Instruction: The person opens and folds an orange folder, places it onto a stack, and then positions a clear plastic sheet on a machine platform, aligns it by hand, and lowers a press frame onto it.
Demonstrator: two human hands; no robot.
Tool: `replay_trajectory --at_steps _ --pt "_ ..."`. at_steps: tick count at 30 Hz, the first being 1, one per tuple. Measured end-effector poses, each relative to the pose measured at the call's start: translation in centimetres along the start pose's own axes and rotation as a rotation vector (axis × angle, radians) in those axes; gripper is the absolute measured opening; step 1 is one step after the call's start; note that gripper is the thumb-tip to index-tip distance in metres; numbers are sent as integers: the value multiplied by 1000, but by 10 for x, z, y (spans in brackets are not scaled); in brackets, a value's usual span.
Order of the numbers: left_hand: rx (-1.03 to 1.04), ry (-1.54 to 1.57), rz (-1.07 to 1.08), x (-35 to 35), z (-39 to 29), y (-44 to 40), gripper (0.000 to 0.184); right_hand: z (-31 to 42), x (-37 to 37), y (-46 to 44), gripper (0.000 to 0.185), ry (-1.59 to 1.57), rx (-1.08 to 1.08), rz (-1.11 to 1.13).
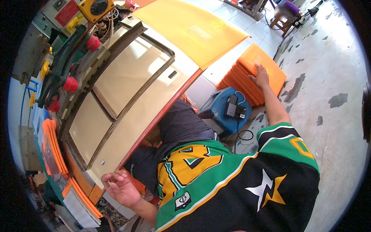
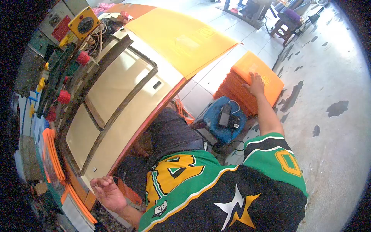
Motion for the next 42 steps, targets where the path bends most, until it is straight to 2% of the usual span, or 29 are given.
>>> replay_trajectory --at_steps 10,16,19,25,28,30,33,35,36,38,41,42 --pt "-18 -26 -31 -3 3 0 29 -17 -1 -5 83 21 257 65" --pt "38 -74 -157 -6 5 1 31 -17 3 -6 82 9 222 51" --pt "9 -60 -127 -3 5 0 33 -13 -5 -10 79 -23 274 157" --pt "43 -42 -157 -8 6 0 30 0 -20 -16 75 -13 287 168" --pt "45 -34 -166 -15 5 2 29 -41 45 -32 74 10 88 -18" --pt "58 -137 -203 -23 4 4 28 -25 22 -33 79 -64 162 73" --pt "73 -143 -236 -33 -5 2 27 -42 48 -52 80 -34 122 85" --pt "132 -174 -235 -39 -15 0 26 -66 68 -67 69 -186 227 -57" --pt "152 -223 -266 -49 -18 0 25 -60 55 -74 69 -177 228 -72" --pt "169 -194 -329 -65 -26 1 26 -34 5 -74 53 -479 357 -414" --pt "242 -244 -382 -82 -40 0 28 29 -80 -88 37 -600 256 -647" --pt "262 -264 -394 -91 -42 1 28 59 -120 -88 33 -642 233 -645"
Point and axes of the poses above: each hand's wrist, its own y-axis away from the middle knuckle, its own x-axis out of the palm, z = x × y, the point moved 5 cm from there along -y, towards the middle knuckle, and after that the axes turned 12 degrees about -z, right-handed, at the moved point
